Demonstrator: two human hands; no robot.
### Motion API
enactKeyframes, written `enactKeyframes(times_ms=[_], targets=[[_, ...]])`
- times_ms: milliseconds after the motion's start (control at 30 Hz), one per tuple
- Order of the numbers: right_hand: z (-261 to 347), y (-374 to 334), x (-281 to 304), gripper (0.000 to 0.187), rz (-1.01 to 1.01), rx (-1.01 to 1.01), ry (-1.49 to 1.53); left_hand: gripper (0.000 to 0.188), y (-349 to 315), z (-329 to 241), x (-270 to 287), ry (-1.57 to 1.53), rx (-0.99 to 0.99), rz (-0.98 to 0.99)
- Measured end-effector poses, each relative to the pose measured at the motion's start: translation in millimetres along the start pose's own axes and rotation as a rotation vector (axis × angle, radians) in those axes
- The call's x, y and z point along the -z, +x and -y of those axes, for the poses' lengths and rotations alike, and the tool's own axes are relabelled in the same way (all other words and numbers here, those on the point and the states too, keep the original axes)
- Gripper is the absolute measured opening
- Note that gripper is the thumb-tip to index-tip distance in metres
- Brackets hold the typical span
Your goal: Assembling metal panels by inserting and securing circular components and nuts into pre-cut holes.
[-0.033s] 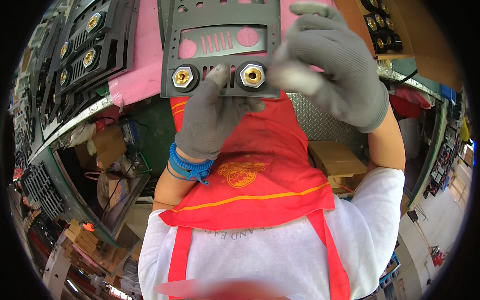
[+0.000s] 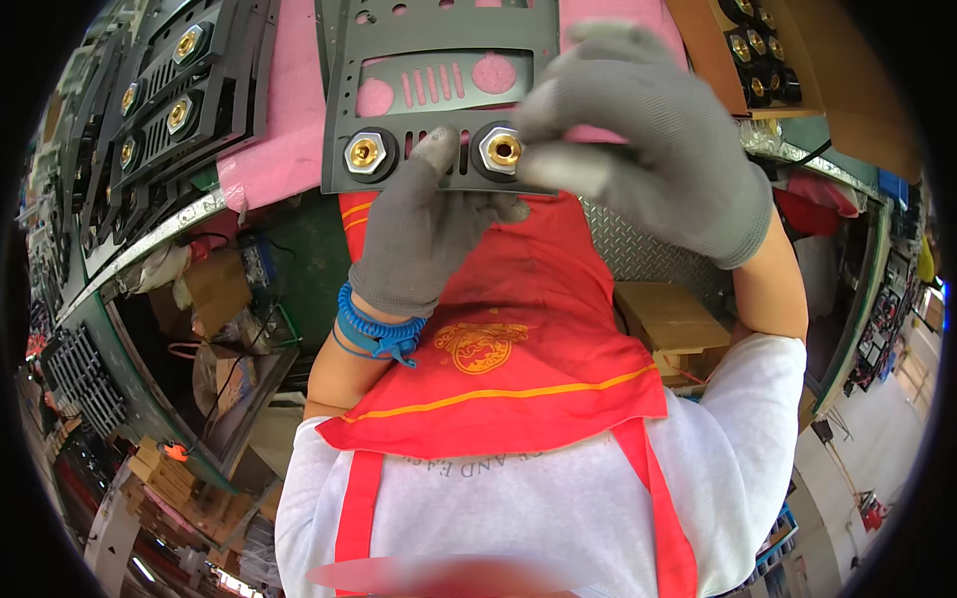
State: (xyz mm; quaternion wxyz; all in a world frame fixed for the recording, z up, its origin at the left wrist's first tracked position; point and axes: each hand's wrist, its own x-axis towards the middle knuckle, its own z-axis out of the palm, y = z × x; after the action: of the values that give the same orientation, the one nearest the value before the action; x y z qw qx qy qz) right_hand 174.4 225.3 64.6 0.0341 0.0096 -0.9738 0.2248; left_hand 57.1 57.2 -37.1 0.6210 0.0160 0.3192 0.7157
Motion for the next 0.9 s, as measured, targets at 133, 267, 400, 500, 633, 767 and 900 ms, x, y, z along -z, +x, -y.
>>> enactKeyframes(times_ms=[133,267,400,500,633,767,900], targets=[[14.4,13.1,-13.8,0.027,-0.074,0.001,0.272,0.036,-9.2,-9.5,-1.9,0.209,-0.034,0.07],[30.0,17.1,-3.9,0.038,0.032,-0.001,0.218,0.03,-45.3,-24.2,-22.8,0.417,-0.261,-0.054],[60.3,64.8,2.8,0.076,-0.218,0.159,-0.017,0.035,-58.5,-97.2,-7.2,1.072,-0.571,-0.187],[75.3,113.7,-8.7,0.07,-0.193,0.217,-0.291,0.041,-63.3,-143.7,-2.2,1.574,-0.763,-0.304],[87.3,168.2,-16.3,0.05,-0.236,0.243,-0.367,0.085,-81.3,-159.3,-1.4,0.659,-0.537,-0.481],[71.4,201.1,-24.5,0.033,-0.267,0.27,-0.198,0.079,-98.0,-156.3,14.3,0.82,-0.494,-0.714],[51.5,203.5,-46.4,0.045,-0.319,0.263,-0.221,0.072,-94.8,-141.9,1.3,0.89,-0.589,-0.765]])
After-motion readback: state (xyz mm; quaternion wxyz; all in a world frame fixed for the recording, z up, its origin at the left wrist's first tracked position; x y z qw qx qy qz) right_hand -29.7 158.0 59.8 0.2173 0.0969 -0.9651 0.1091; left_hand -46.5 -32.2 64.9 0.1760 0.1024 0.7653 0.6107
